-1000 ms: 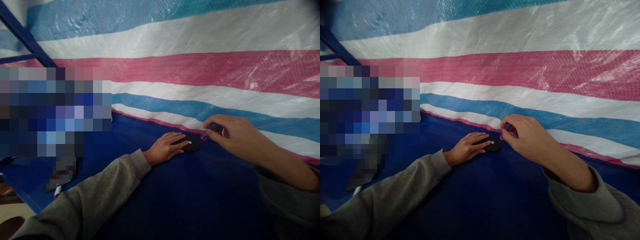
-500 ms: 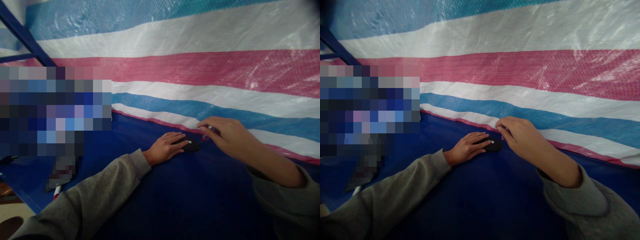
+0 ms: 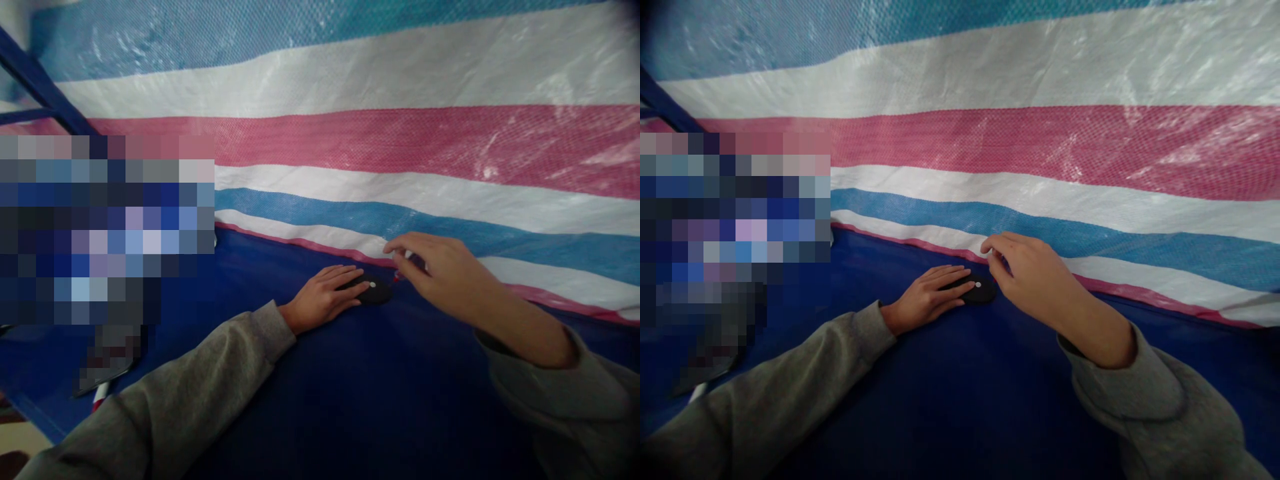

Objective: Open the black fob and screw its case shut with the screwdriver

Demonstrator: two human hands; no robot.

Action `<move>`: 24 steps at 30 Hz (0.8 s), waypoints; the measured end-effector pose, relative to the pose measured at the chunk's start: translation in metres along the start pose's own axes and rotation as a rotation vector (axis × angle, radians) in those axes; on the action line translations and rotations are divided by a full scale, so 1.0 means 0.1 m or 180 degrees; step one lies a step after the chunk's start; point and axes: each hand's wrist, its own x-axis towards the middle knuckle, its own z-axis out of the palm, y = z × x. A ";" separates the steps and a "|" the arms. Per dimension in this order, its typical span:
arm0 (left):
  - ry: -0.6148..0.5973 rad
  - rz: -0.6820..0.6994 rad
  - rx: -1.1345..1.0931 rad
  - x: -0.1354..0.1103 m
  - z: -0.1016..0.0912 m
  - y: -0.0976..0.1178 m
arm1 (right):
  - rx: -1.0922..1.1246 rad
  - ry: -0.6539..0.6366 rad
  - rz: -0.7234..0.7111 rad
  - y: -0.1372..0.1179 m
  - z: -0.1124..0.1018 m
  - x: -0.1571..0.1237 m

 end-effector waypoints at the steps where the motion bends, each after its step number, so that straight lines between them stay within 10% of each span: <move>1: 0.0011 -0.0001 0.0001 0.00 0.00 0.00 | -0.0002 0.0024 0.0021 0.00 0.00 0.00; 24: -0.0249 -0.0012 -0.0168 0.00 -0.02 0.01 | -0.0075 0.0113 0.0106 0.01 0.02 -0.01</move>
